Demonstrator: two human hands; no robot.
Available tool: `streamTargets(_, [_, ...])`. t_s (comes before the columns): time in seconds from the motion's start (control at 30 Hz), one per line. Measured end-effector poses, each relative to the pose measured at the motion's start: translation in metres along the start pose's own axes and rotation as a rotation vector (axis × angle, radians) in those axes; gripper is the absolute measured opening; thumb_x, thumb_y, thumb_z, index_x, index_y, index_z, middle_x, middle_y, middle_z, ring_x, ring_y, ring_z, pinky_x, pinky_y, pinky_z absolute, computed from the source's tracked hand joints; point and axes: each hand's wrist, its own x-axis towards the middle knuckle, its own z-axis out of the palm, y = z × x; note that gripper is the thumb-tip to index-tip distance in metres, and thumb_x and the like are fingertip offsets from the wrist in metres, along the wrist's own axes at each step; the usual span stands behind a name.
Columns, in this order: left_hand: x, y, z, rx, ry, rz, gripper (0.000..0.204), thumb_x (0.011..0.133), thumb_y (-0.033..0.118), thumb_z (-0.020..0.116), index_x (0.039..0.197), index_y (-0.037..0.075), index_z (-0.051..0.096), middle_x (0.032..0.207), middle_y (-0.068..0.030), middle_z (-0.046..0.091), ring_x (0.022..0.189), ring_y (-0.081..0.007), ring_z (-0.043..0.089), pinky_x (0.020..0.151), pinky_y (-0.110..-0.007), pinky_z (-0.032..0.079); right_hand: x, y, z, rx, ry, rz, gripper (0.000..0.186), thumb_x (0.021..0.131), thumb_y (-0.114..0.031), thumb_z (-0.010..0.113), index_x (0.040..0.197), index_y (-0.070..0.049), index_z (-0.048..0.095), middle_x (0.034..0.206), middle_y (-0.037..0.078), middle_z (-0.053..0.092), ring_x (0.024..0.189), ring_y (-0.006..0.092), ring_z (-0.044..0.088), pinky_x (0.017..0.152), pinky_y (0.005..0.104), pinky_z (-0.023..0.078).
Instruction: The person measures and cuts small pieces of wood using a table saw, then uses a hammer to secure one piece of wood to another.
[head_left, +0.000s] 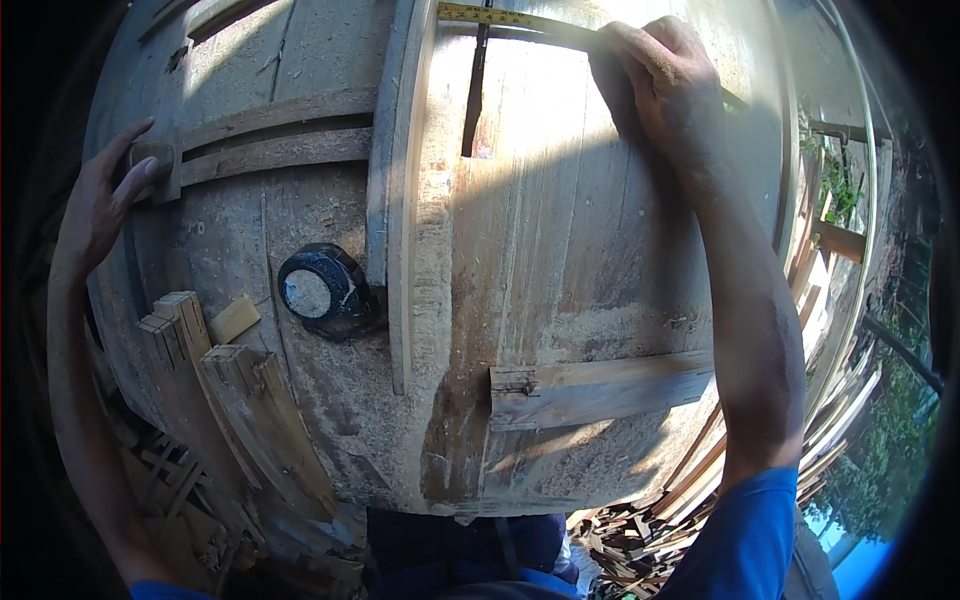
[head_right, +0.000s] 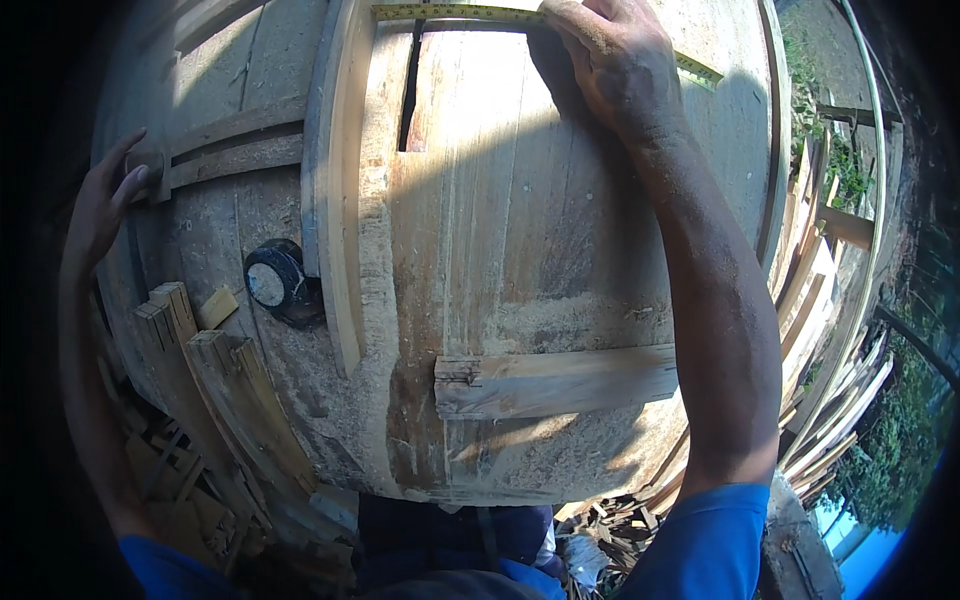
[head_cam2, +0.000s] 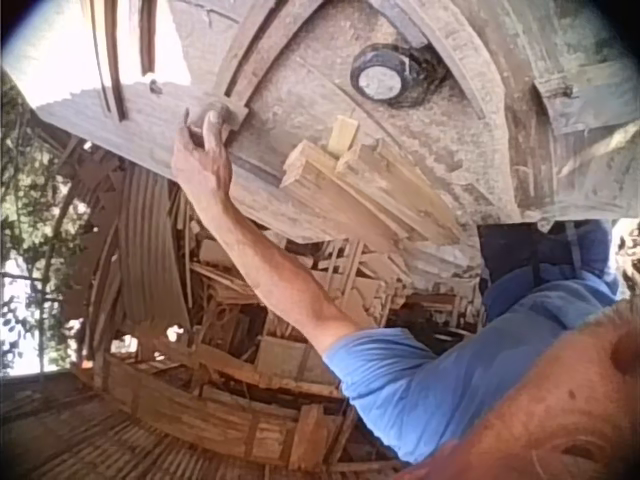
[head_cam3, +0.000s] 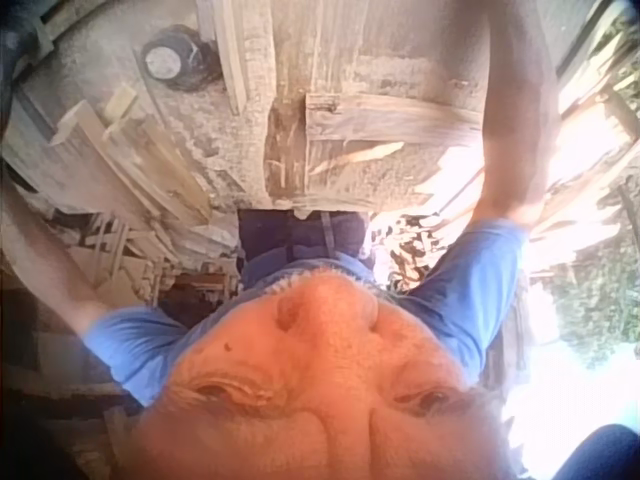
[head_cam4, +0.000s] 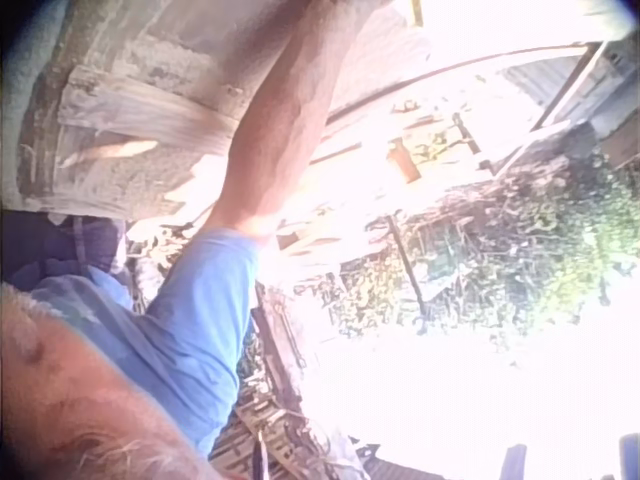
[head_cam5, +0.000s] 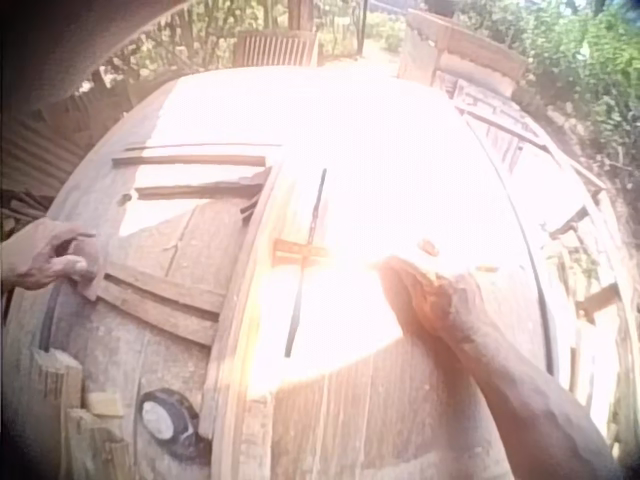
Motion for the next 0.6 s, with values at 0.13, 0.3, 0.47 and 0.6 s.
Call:
streamTargets(0.13, [0.006, 0.02, 0.008, 0.003, -0.043, -0.277, 0.05, 0.104, 0.045, 0.057, 0.13, 0.003, 0.059, 0.115, -0.0177, 0.07, 0.1, -0.0251, 0.067, 0.089, -0.037, 0.051, -0.001, -0.001, 0.002, 0.019, -0.004, 0.002, 0.023, 0.089, -0.004, 0.071, 0.11, -0.012, 0.074, 0.087, 0.01, 0.064, 0.083, 0.0282, 0.065, 0.074, 0.038, 0.054])
streamTargets(0.3, [0.011, -0.003, 0.021, -0.116, -0.001, -0.241, 0.043, 0.103, 0.045, 0.058, 0.113, 0.003, 0.06, 0.097, -0.0124, 0.07, 0.085, -0.0211, 0.064, 0.078, -0.036, 0.049, 0.004, -0.002, 0.009, 0.005, 0.086, 0.039, 0.019, 0.091, -0.005, 0.069, 0.108, -0.01, 0.073, 0.091, 0.011, 0.066, 0.087, 0.0301, 0.066, 0.077, 0.0381, 0.053])
streamTargets(0.47, [0.011, 0.012, 0.023, -0.049, 0.08, -0.182, 0.04, 0.102, 0.043, 0.059, 0.11, 0.004, 0.06, 0.094, -0.0142, 0.068, 0.084, -0.0236, 0.064, 0.079, -0.038, 0.048, 0.004, 0.005, 0.01, 0.003, 0.042, 0.034, 0.016, 0.092, -0.007, 0.069, 0.107, -0.009, 0.073, 0.093, 0.011, 0.066, 0.087, 0.0304, 0.066, 0.077, 0.0389, 0.053])
streamTargets(0.6, [0.01, 0.006, 0.026, -0.014, 0.096, -0.192, 0.039, 0.102, 0.042, 0.059, 0.108, 0.004, 0.06, 0.098, -0.016, 0.068, 0.088, -0.0261, 0.064, 0.081, -0.039, 0.048, 0.005, 0.011, 0.008, -0.018, -0.003, -0.015, 0.014, 0.091, -0.007, 0.07, 0.105, -0.008, 0.073, 0.092, 0.01, 0.066, 0.086, 0.0295, 0.066, 0.076, 0.0386, 0.053])
